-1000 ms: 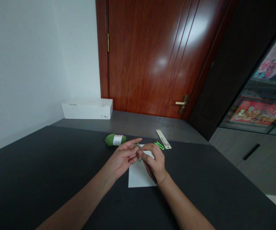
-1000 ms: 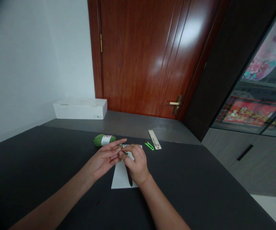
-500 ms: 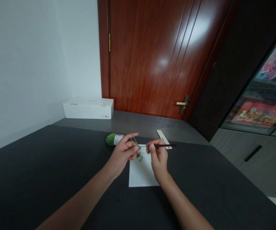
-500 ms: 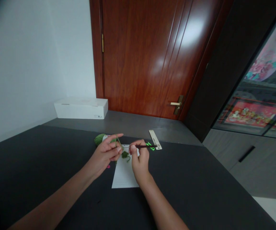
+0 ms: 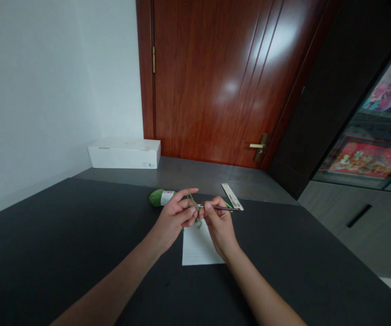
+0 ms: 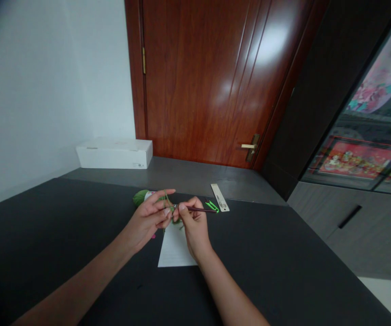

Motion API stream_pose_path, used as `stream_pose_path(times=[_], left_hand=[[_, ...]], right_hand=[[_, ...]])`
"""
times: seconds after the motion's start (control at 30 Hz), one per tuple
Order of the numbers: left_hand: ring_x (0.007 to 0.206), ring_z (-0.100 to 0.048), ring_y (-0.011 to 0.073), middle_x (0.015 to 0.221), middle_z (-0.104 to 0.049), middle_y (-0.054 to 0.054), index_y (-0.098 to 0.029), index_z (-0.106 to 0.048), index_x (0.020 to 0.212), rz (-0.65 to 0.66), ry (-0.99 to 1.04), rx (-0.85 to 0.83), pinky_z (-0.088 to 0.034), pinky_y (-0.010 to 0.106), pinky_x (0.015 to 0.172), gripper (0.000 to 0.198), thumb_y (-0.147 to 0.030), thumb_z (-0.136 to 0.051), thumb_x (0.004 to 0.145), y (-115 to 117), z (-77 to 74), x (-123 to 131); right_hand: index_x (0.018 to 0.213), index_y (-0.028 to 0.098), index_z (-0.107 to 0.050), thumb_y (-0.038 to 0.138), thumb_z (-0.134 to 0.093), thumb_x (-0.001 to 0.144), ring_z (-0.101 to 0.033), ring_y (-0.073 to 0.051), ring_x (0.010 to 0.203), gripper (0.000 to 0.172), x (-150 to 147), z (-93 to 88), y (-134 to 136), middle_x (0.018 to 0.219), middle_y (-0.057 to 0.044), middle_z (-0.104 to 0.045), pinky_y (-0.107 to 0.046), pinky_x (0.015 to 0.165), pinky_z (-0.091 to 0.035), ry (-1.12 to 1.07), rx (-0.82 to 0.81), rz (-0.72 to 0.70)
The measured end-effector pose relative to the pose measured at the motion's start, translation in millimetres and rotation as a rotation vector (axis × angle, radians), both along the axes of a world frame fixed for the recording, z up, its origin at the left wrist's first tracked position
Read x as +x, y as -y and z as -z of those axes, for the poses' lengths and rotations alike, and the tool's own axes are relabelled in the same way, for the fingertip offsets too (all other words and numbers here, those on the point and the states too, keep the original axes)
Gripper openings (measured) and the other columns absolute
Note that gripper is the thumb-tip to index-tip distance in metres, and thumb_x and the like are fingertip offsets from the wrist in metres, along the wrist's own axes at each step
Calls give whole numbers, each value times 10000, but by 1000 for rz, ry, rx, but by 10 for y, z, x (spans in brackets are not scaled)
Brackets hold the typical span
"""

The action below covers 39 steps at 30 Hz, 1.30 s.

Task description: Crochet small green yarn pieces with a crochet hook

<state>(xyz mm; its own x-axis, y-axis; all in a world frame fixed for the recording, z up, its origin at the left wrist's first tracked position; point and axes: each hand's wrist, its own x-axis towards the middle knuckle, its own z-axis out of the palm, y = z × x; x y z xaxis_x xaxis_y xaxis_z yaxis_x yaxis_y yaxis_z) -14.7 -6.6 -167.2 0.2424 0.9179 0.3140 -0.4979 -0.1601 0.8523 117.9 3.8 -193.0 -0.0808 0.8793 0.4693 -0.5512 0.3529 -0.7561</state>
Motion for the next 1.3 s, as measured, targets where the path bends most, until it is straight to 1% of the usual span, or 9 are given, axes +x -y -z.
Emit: stream_pose_path(times=[0.2, 0.27, 0.33, 0.47, 0.63, 0.9, 1.03, 1.17, 1.3], left_hand=[[557, -442, 77, 695, -559, -16, -151, -615, 1214, -53, 111, -114, -271, 193, 475, 524, -106, -773, 717, 48, 19, 62], [598, -475, 83, 742, -571, 3, -126, -650, 1184, -25, 173, -200, -313, 193, 494, 519, -88, -789, 685, 62, 22, 69], [619, -479, 82, 752, -569, 18, -88, -682, 1151, 42, 232, -283, -331, 189, 504, 492, -60, -786, 671, 63, 26, 64], [582, -422, 65, 684, -522, 16, -33, -707, 1123, 174, 301, -353, -282, 172, 468, 426, -7, -741, 699, 44, 27, 37], [581, -406, 68, 671, -509, 20, -43, -711, 1124, 208, 315, -379, -247, 158, 452, 435, 49, -690, 700, 41, -1, 10], [551, -374, 52, 646, -462, -12, -63, -720, 1088, 228, 290, -375, -219, 151, 449, 420, 23, -716, 677, 15, -7, -33], [552, -406, 65, 668, -521, 5, -100, -726, 1069, 181, 197, -219, -250, 177, 461, 371, -52, -748, 702, -20, 33, -48], [580, -479, 87, 758, -622, 55, -122, -723, 1071, 105, 109, -141, -277, 200, 478, 374, -110, -781, 702, -9, 43, -24], [657, -562, 126, 881, -671, 99, -140, -719, 1072, 53, 79, -169, -306, 212, 512, 385, -110, -793, 695, 29, 21, 16]], right_hand=[[838, 224, -607, 124, -603, 905, -589, -173, 786, 120, 162, 25, 19, 829, -25, -653, -337, 738, -457, 635, 733, 627], [871, 230, -631, 83, -598, 899, -581, -178, 795, 153, 210, 24, 21, 834, -28, -658, -348, 750, -449, 755, 869, 727], [912, 242, -633, 67, -600, 895, -586, -175, 802, 178, 219, 33, 12, 847, -23, -656, -348, 757, -460, 707, 893, 735], [927, 243, -616, 121, -598, 912, -615, -170, 790, 124, 148, 71, -11, 858, -16, -636, -339, 722, -501, 375, 646, 514], [926, 226, -561, 243, -569, 957, -575, -129, 581, 36, 55, 36, 9, 734, 15, -607, -282, 581, -476, 29, 278, 269], [830, 215, -546, 377, -640, 909, -543, -117, 526, 204, 37, -68, 25, 623, 26, -596, -228, 502, -401, -174, 31, -40], [768, 189, -550, 375, -684, 872, -487, -90, 475, 252, 35, -65, 22, 588, 31, -562, -206, 455, -340, -199, -129, -181], [811, 187, -573, 384, -715, 849, -465, -77, 478, 245, 28, -33, 7, 595, 43, -564, -196, 461, -345, -144, -166, -181], [813, 203, -567, 378, -757, 808, -525, -86, 559, 259, 8, -6, -11, 781, 15, -646, -223, 535, -437, -70, -63, -28]])
